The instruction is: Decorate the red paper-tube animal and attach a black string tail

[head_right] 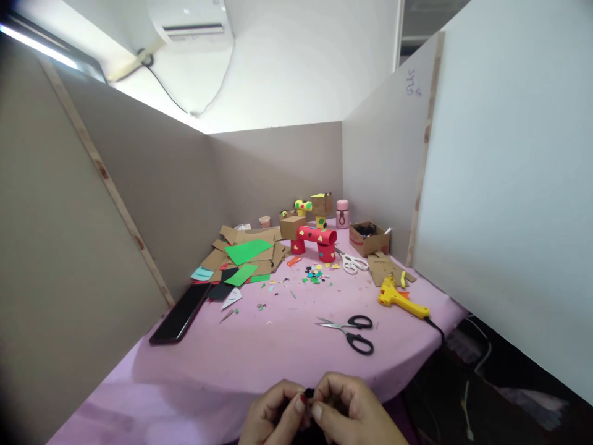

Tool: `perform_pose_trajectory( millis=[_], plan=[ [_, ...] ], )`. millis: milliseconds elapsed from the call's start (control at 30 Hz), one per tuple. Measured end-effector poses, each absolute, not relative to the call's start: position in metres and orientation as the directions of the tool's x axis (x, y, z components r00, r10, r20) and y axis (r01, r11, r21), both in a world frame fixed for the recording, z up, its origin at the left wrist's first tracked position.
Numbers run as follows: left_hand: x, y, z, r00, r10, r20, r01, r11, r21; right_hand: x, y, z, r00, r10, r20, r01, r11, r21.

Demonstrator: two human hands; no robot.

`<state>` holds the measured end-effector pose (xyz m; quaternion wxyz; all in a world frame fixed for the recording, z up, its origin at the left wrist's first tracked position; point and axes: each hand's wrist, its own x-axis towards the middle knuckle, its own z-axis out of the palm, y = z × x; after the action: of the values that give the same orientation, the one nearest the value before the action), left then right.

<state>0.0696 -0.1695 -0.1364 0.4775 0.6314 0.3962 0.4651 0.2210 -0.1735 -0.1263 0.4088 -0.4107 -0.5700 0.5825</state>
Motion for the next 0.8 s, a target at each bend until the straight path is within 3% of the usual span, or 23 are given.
perform_pose_trajectory(
  millis=[167,333,600,800],
  plan=[
    [0.071,-0.167,-0.133,0.236,0.966,0.108,-0.125,-0.080,0.989,0.222,-0.172,-0.125,-0.314,0.950,-0.003,0.041,0.011,-0.999],
    [0.070,-0.164,-0.138,0.162,0.985,0.061,-0.110,-0.044,0.993,0.218,-0.174,-0.136,-0.320,0.947,0.013,0.060,0.034,-0.998],
    [0.074,-0.157,-0.155,0.227,0.970,-0.088,-0.307,0.157,0.939,0.213,-0.171,-0.148,-0.310,0.945,0.107,0.115,0.149,-0.982],
    [0.075,-0.159,-0.149,0.180,0.979,-0.098,-0.210,0.136,0.968,0.217,-0.179,-0.140,-0.304,0.930,0.207,0.318,0.304,-0.898]
  ],
)
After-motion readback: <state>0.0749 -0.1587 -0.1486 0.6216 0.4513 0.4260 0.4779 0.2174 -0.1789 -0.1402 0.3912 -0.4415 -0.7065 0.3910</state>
